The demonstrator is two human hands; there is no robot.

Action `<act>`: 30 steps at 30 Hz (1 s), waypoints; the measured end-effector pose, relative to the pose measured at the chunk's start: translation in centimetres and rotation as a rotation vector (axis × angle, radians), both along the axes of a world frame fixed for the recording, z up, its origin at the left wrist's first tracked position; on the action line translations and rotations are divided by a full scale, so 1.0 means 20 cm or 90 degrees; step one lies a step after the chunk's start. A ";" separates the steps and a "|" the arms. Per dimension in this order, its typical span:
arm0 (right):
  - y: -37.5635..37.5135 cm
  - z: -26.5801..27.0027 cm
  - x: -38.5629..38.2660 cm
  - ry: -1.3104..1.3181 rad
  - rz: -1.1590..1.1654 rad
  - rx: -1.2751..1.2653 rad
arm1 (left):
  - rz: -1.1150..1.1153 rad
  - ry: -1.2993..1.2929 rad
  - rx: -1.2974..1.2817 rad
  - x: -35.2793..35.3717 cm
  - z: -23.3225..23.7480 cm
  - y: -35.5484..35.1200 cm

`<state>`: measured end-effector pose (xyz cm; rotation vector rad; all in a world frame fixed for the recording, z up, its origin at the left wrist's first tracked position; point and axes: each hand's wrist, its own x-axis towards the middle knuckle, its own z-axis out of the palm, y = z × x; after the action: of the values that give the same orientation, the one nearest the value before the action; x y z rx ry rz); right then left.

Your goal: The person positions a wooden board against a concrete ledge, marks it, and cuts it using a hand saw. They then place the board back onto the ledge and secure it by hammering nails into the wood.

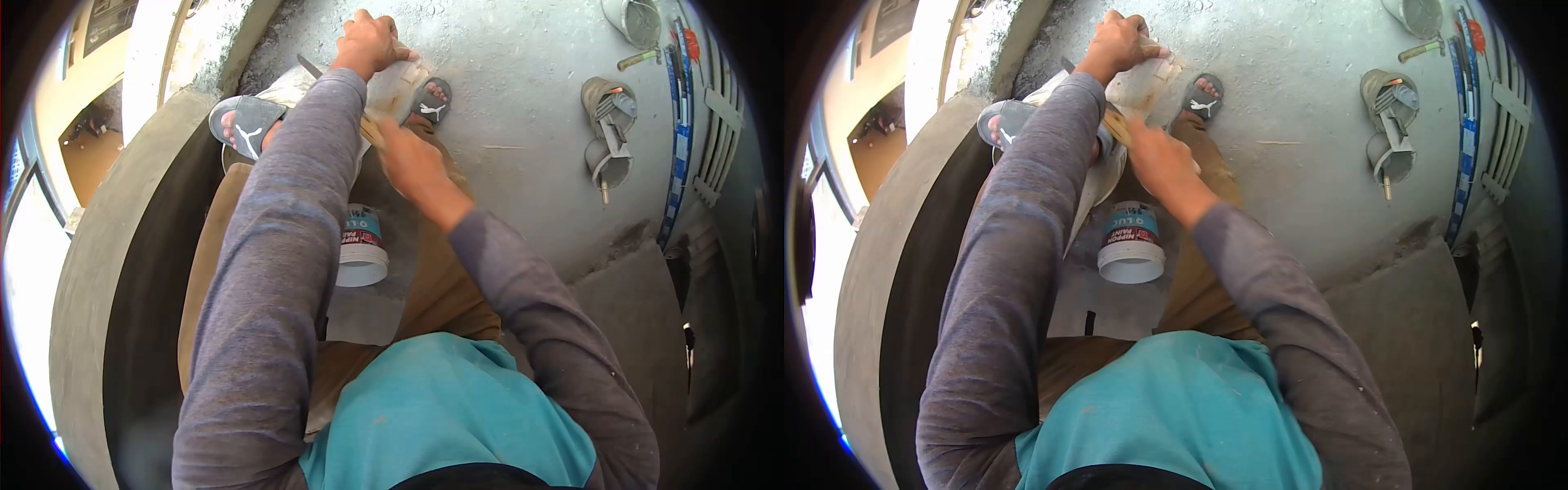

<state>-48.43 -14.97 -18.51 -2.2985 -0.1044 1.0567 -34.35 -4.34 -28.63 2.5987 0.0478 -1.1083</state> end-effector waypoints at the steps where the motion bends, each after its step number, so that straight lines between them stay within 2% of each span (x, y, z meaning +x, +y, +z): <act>1: 0.02 0.01 0.01 0.004 -0.016 0.008 | -0.007 -0.052 -0.066 0.00 -0.07 0.04; 2: 0.02 0.05 0.02 0.026 -0.011 -0.011 | -0.020 -0.095 -0.144 -0.03 -0.11 0.05; 3: 0.00 0.10 0.04 0.044 -0.002 -0.034 | -0.005 -0.072 -0.143 -0.01 -0.05 0.04; 6: -0.28 0.55 -0.14 0.081 -0.051 -0.040 | -0.005 -0.029 -0.132 0.00 -0.13 0.04; 8: -0.40 0.65 -0.21 0.092 -0.064 -0.062 | 0.009 -0.006 -0.151 0.02 -0.11 0.05; 9: -0.36 0.55 -0.21 0.092 -0.069 -0.047 | -0.002 0.004 -0.148 -0.01 -0.12 0.04; 12: -0.08 0.00 0.01 0.086 -0.027 -0.007 | -0.032 -0.058 -0.111 -0.01 -0.13 0.05; 15: -0.03 0.07 0.06 0.096 -0.036 -0.019 | 0.035 0.068 -0.165 0.05 -0.05 0.02; 16: -0.10 0.20 0.02 0.101 -0.052 -0.021 | 0.028 -0.027 -0.112 -0.01 -0.10 0.02; 19: -0.44 0.64 -0.23 0.074 -0.098 -0.021 | -0.005 -0.033 -0.075 0.01 -0.07 0.01; 22: -0.43 0.42 -0.21 0.088 -0.113 -0.017 | 0.019 0.007 -0.124 0.00 -0.11 0.03; 24: -0.21 0.06 -0.04 0.038 -0.059 0.027 | 0.005 -0.023 -0.109 0.01 -0.13 0.03; 26: -0.05 -0.08 0.05 0.017 -0.039 0.013 | -0.008 -0.047 -0.096 0.01 -0.14 0.04; 28: -0.13 0.11 -0.01 0.033 -0.044 -0.001 | 0.039 0.088 -0.128 0.05 -0.16 0.04; 30: -0.30 0.38 -0.12 0.016 -0.062 -0.009 | 0.046 0.055 -0.122 0.07 -0.11 0.02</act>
<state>-50.89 -20.92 -10.84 -2.2781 0.0245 1.0391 -32.94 -3.85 -30.90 2.3617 0.0516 -1.1393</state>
